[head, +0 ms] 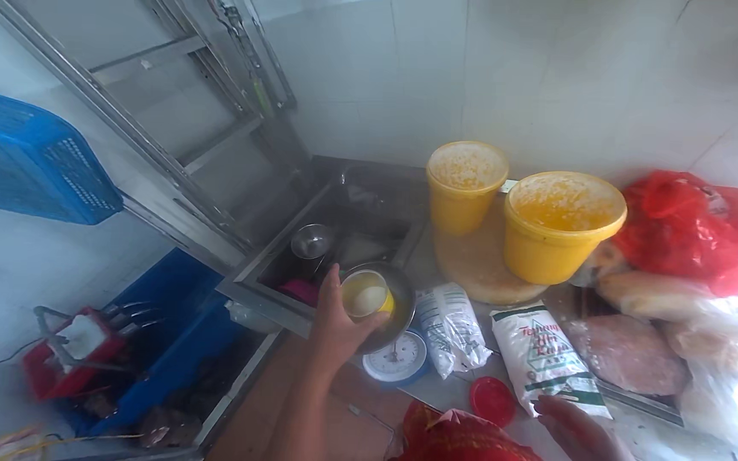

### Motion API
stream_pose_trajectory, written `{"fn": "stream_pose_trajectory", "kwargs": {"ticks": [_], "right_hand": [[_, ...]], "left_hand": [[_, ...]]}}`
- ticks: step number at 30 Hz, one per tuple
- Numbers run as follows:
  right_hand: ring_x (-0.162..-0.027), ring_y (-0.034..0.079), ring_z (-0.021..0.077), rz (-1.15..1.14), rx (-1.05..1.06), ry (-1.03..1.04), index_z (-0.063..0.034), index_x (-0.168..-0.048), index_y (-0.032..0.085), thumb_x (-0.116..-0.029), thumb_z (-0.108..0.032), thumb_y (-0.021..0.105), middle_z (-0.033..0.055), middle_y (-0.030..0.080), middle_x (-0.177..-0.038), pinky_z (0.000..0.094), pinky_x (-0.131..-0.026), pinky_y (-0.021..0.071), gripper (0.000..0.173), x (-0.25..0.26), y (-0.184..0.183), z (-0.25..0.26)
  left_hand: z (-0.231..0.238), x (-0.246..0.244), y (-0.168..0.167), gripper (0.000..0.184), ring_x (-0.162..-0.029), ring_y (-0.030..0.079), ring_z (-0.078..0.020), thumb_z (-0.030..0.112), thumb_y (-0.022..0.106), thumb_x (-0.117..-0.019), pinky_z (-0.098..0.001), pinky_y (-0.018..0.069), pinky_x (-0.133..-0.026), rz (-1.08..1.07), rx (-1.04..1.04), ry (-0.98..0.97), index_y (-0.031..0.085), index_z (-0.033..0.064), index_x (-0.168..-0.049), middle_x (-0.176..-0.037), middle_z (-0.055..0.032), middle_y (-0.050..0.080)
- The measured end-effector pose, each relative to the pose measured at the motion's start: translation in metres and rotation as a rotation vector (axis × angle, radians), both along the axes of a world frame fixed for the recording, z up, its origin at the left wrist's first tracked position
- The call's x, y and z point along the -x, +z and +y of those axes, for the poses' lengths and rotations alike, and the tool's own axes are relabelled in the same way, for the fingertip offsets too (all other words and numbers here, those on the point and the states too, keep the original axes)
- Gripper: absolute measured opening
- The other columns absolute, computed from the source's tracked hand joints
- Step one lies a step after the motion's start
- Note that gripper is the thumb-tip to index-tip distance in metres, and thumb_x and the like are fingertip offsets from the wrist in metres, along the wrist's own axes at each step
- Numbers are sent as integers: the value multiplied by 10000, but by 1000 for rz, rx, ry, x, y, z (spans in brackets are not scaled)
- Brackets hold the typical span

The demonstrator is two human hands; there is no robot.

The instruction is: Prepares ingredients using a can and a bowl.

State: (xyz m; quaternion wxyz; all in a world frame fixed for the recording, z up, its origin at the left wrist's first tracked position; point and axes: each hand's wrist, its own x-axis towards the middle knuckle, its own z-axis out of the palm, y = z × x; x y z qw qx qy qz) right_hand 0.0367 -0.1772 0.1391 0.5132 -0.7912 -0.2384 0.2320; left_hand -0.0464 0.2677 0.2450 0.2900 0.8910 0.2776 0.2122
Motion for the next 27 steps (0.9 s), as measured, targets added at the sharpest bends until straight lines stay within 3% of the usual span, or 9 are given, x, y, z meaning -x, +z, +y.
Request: {"fn": "stream_pose_trajectory", "kwargs": {"ticks": [5,7,10,14,17,19,20,24,27], "right_hand": [[-1095,715,183,20,25,-10,-8,-1332,628,-1038,-205,602,113,722,-1221,398,-981,591,356,1,-1,-5],[-1107,709,185,39,15,-7,-12,-1340,624,-1037,-212,606,113,719,-1228,399,-990,585,364,1,-3,-7],[-1129,699,172,53,-23,4,-18,-1343,624,-1035,-193,605,98,716,-1240,394,-1010,578,355,-1,9,-6],[-1117,709,188,82,-210,-9,-34,-1376,607,-1032,-229,623,84,704,-1275,411,-989,601,395,-24,47,10],[-1243,637,273,200,-453,92,-90,-1579,346,-1007,-416,641,107,519,-1514,495,-982,595,722,-46,97,32],[-1337,559,327,254,-590,148,-145,-1643,146,-941,-584,657,120,361,-1624,547,-983,583,973,-60,127,44],[-1345,550,331,266,-627,142,-164,-1651,110,-929,-610,653,124,338,-1634,552,-979,583,1007,-66,140,47],[-1188,651,277,307,-633,-20,-162,-1602,289,-978,-379,671,125,506,-1477,467,-928,621,763,-94,159,44],[-1158,667,335,327,-716,-47,-121,-1558,330,-988,-287,635,171,606,-1363,497,-922,615,668,-125,163,27]], "left_hand": [[-3,-9,-2,1294,-1476,383,-252,649,875,-643,-542,427,-1140,56,14,14,161,255,-1648,-1659,-56,295],[-3,-11,-3,1243,-1425,451,-269,611,884,-663,-554,452,-1112,76,14,35,200,257,-1639,-1607,-73,386],[-11,-12,7,1104,-1349,523,-302,573,869,-685,-549,479,-1084,-34,-45,22,368,166,-1580,-1493,-160,502],[-44,-27,59,1152,-1370,495,-302,647,815,-696,-486,450,-1112,-239,-129,-96,353,54,-1568,-1506,-231,470],[-99,-50,90,1218,-1393,484,-292,648,845,-675,-487,458,-1121,-267,-71,-256,308,45,-1586,-1537,-223,448],[-143,-72,90,1235,-1378,508,-258,667,855,-668,-475,476,-1119,-258,-64,-389,306,52,-1588,-1523,-186,479],[-164,-83,87,1221,-1376,510,-253,659,858,-668,-478,475,-1120,-244,-81,-443,323,55,-1584,-1519,-173,489],[-214,-118,78,1173,-1417,469,-238,627,861,-706,-458,438,-1167,-339,-116,-646,341,29,-1571,-1526,-150,489],[-214,-140,78,1158,-1430,452,-287,596,827,-779,-473,458,-1159,-405,294,-789,239,43,-1609,-1577,-158,421]]}}
